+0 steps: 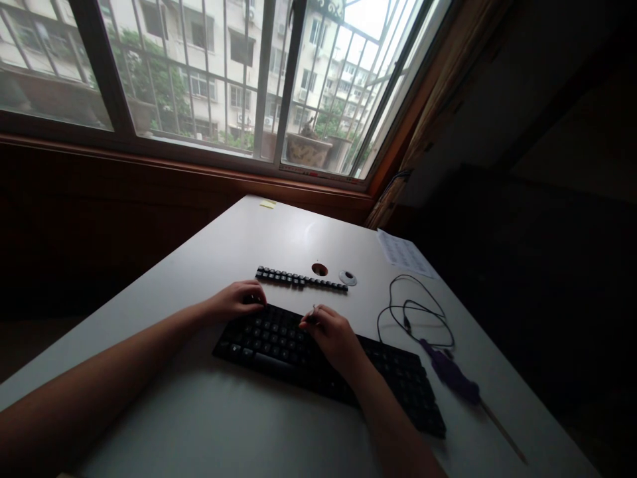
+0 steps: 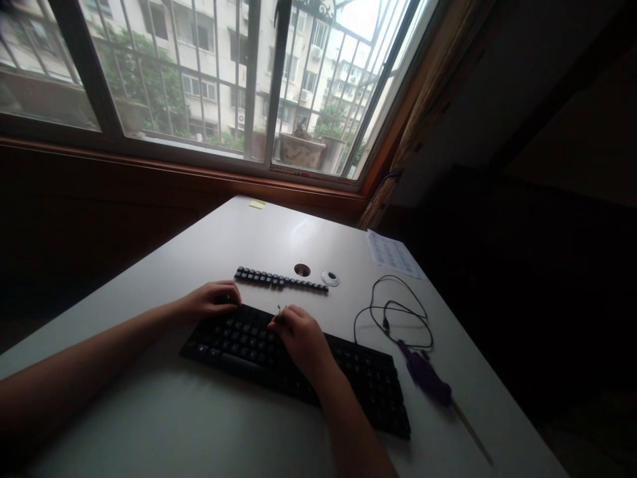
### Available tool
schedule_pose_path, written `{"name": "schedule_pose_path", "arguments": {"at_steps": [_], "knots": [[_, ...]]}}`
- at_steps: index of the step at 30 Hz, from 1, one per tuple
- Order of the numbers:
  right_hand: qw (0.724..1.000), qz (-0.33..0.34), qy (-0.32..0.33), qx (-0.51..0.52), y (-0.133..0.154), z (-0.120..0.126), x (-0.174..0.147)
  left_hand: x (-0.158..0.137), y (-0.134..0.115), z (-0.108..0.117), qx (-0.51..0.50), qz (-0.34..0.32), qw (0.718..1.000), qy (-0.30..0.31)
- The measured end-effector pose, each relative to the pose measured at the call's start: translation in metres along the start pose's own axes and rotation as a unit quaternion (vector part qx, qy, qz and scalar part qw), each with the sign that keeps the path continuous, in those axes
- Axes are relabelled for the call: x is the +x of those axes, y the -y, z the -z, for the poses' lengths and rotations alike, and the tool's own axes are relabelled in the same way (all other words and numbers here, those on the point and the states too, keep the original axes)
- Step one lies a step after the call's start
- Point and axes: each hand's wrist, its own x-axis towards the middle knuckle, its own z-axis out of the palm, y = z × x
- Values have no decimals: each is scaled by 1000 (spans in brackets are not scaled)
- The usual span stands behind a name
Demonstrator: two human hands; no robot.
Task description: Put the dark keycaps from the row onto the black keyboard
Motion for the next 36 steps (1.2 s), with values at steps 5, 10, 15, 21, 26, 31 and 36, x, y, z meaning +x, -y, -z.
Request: {"name": "schedule_pose_path", "arguments": {"at_steps": [5, 10, 15, 21, 26, 31, 36], "knots": [[997, -12, -66, 33, -2, -4, -7, 1, 0, -1, 2, -2, 1000, 0], [967, -102, -183, 145, -6, -1, -10, 1, 1, -2, 0, 0, 1000, -8], [952, -129, -180, 211, -8, 0, -7, 0, -1, -1, -1, 0, 1000, -3], [944, -131, -154, 261, -4, 0, -7, 1, -18, -4, 25, -22, 998, -45], [945, -75, -122, 294, 10, -9, -8, 1, -50, -17, 29, -53, 997, -47], [939, -24, -123, 322, 22, -23, -9, 1, -69, -22, -96, 3, 995, 29], [942, -30, -122, 311, 20, -29, -9, 1, -68, -24, -264, 55, 960, 74]]}}
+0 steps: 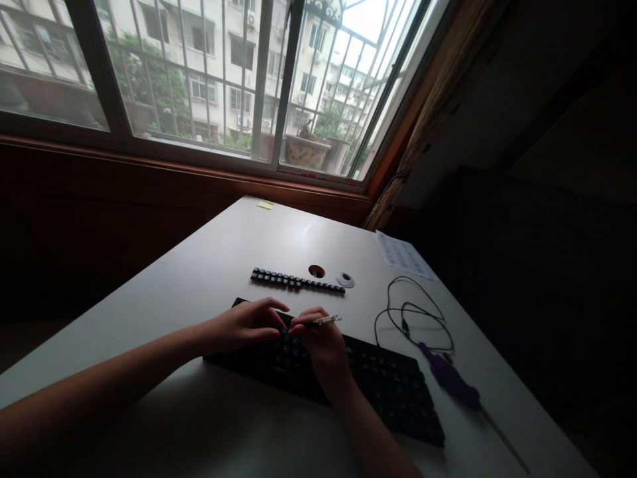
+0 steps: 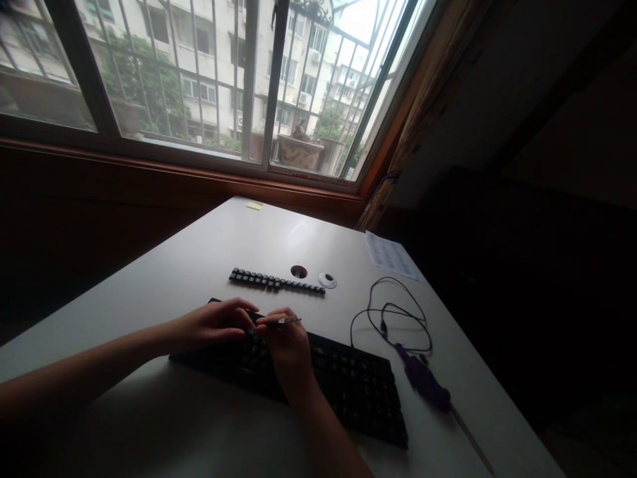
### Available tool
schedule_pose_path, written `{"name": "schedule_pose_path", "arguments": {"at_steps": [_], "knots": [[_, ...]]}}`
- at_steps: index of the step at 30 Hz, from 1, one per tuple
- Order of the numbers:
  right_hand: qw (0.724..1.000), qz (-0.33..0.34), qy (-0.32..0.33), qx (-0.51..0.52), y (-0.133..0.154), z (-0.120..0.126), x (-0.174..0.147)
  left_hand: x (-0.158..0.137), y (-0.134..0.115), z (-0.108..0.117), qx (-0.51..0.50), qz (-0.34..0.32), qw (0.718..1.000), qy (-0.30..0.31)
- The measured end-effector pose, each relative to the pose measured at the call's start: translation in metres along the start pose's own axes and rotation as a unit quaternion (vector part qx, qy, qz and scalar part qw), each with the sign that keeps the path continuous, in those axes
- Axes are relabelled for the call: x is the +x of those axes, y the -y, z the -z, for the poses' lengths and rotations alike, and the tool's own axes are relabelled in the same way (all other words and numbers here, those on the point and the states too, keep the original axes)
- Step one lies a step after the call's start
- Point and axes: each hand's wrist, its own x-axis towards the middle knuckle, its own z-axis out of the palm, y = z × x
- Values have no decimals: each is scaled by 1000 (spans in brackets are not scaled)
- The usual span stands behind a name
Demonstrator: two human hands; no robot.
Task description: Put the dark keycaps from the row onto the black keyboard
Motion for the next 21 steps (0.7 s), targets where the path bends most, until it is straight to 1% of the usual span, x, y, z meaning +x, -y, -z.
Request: {"name": "schedule_pose_path", "arguments": {"at_steps": [3, 10, 15, 18, 21], "knots": [[1000, 2, -5, 2, -2, 1, 0, 0, 3, 1, -41, 22, 999, 15], [1000, 5, 29, 10, -3, 1, 0, 0, 2, 6, -133, 76, 988, 27], [999, 11, 47, 24, 1, 0, 1, 0, 3, 8, -158, 92, 983, 30], [998, 9, 56, 23, 3, -1, 1, -1, 3, 9, -172, 101, 979, 45], [997, 2, 63, 46, 3, -1, 0, -3, 3, 11, -171, 103, 978, 65]]}}
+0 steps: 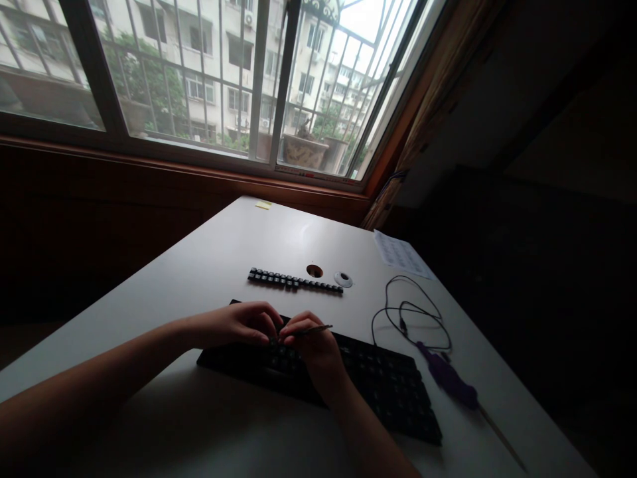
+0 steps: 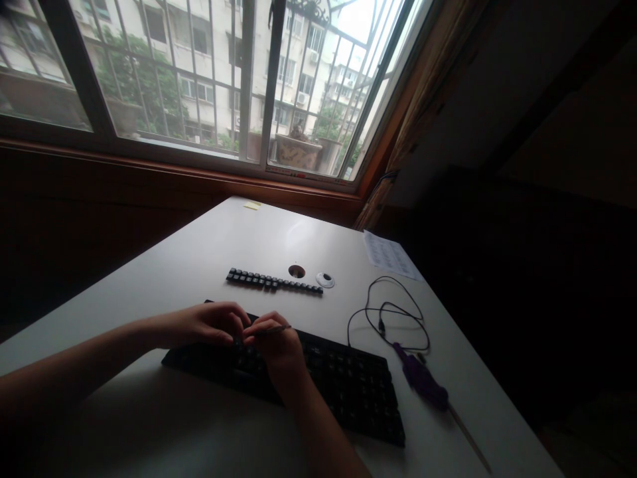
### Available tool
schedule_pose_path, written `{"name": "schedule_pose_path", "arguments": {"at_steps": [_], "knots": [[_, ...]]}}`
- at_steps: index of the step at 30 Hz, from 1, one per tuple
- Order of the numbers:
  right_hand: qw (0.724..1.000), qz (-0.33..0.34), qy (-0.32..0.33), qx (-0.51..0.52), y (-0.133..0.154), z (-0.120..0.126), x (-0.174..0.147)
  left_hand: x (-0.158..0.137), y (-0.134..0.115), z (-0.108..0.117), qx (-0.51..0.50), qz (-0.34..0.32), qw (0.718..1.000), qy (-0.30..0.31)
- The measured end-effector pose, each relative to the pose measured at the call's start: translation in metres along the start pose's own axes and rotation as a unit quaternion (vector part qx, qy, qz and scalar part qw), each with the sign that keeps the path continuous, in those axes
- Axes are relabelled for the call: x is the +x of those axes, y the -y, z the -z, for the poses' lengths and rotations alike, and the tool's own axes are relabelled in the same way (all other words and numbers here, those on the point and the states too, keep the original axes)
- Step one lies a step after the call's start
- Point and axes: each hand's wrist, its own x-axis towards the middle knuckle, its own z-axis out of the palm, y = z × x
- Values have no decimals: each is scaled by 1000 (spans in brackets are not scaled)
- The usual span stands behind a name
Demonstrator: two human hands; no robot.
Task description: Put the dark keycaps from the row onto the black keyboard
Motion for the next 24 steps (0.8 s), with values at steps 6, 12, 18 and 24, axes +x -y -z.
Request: {"name": "schedule_pose_path", "arguments": {"at_steps": [6, 12, 18, 24], "knots": [[999, -18, 10, 46, 1, -1, 0, -1, 0, 0, -3, 6, 1000, 10], [996, -31, 24, 74, 0, 0, 0, -3, -6, -3, -7, 17, 1000, 19], [994, -37, 27, 101, -2, -1, 0, -2, -6, -6, -19, 17, 999, 25], [994, -43, 27, 97, 3, -1, 2, -2, -3, -6, -22, 13, 999, 25]]}}
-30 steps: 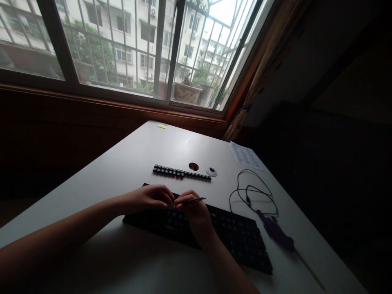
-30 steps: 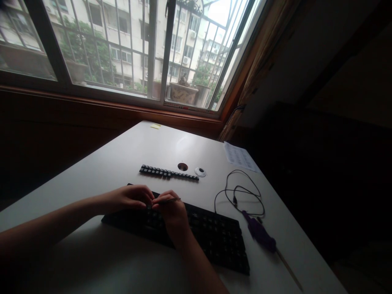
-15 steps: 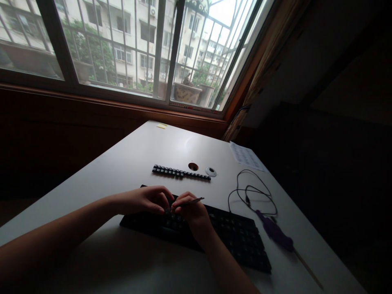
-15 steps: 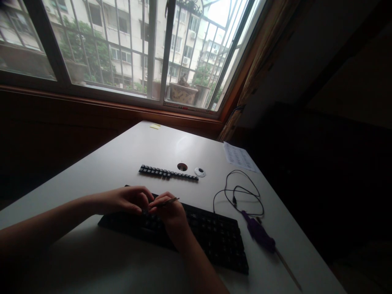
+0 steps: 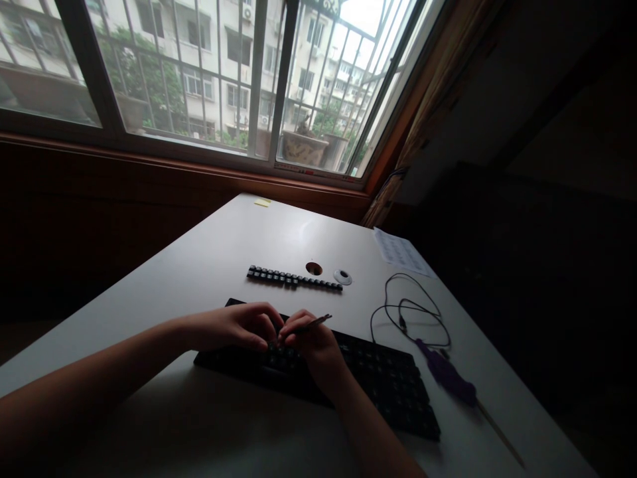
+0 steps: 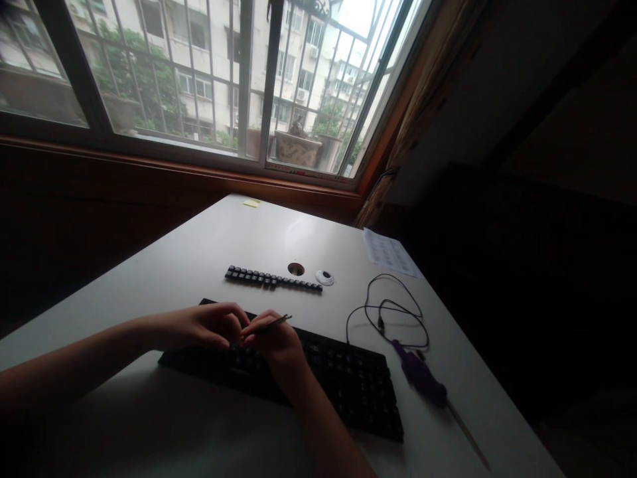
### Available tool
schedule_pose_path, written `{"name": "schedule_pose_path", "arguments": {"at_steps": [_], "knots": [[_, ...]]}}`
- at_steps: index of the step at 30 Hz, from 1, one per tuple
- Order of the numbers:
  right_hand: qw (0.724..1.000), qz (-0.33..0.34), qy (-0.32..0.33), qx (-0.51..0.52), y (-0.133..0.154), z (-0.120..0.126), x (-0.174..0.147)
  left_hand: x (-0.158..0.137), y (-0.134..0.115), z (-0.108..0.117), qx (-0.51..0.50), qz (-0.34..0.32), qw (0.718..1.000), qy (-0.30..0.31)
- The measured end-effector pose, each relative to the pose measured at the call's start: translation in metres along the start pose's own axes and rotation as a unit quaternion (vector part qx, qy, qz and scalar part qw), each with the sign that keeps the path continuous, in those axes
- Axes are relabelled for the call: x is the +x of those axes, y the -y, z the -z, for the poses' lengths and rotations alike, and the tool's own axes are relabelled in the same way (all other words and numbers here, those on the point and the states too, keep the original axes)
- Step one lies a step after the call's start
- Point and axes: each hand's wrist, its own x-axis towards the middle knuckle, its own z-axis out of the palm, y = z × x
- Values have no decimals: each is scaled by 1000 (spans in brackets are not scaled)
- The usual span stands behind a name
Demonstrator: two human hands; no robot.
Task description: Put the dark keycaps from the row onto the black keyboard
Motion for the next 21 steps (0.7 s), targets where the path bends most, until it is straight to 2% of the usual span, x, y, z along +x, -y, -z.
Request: {"name": "schedule_pose_path", "arguments": {"at_steps": [9, 16, 21], "knots": [[1000, -10, -1, 11, -4, 2, -1, -1, -1, -2, -5, 4, 1000, 10], [1000, -10, -18, 0, -1, 3, 0, 3, 3, -5, -70, -10, 997, -9], [1000, -14, -23, -5, -2, 2, 0, 4, 4, -7, -67, -3, 997, -24]]}}
